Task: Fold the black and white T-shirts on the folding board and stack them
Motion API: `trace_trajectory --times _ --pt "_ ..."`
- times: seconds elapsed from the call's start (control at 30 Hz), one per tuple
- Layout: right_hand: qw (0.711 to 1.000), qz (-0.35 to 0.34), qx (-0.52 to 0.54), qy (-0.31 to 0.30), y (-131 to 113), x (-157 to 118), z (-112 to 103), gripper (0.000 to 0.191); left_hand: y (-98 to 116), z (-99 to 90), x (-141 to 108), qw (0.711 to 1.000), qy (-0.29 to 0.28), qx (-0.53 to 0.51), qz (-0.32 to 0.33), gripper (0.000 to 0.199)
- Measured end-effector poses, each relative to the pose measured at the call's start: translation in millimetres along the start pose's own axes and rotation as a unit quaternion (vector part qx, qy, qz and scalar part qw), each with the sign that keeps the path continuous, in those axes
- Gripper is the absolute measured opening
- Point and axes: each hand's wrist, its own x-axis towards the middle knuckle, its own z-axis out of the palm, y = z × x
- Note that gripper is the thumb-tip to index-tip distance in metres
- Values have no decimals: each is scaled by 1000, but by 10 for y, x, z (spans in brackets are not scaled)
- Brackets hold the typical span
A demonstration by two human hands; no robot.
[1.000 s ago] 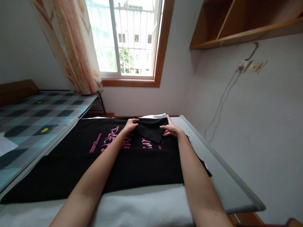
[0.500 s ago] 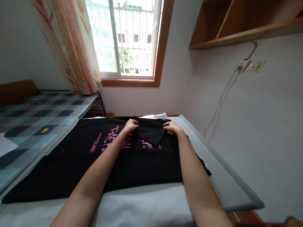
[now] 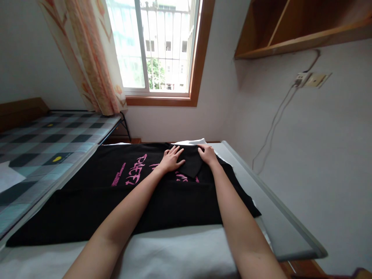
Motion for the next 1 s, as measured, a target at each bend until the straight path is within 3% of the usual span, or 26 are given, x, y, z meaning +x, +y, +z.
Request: trace_trajectory --times 0.13,0.23,0.3,0.4,0.5,0.57,0.77,1.0 --pt "997 68 -13 -43 107 -19 89 45 -37 12 33 998 10 -46 -36 63" --pt "998 58 -24 -32 92 -35 106 45 -76 11 57 990 65 -98 -80 51" --pt "998 41 -41 -6 44 -40 106 40 -93 0 60 987 69 -107 -96 47" --pt "998 17 -63 22 -11 -47 108 31 -93 -17 47 992 17 -77 -94 51" --pt "997 34 -62 6 4 -60 114 30 -82 -26 32 994 -7 -59 -93 50" --pt "996 68 -58 6 33 -70 106 33 -82 -32 25 994 2 -58 -97 47" --pt "971 210 -51 101 43 -88 12 43 -97 -49 5 996 61 -3 -68 47" --pt "977 210 -1 41 52 -94 -37 53 -135 -44 4 998 30 -12 -45 37"
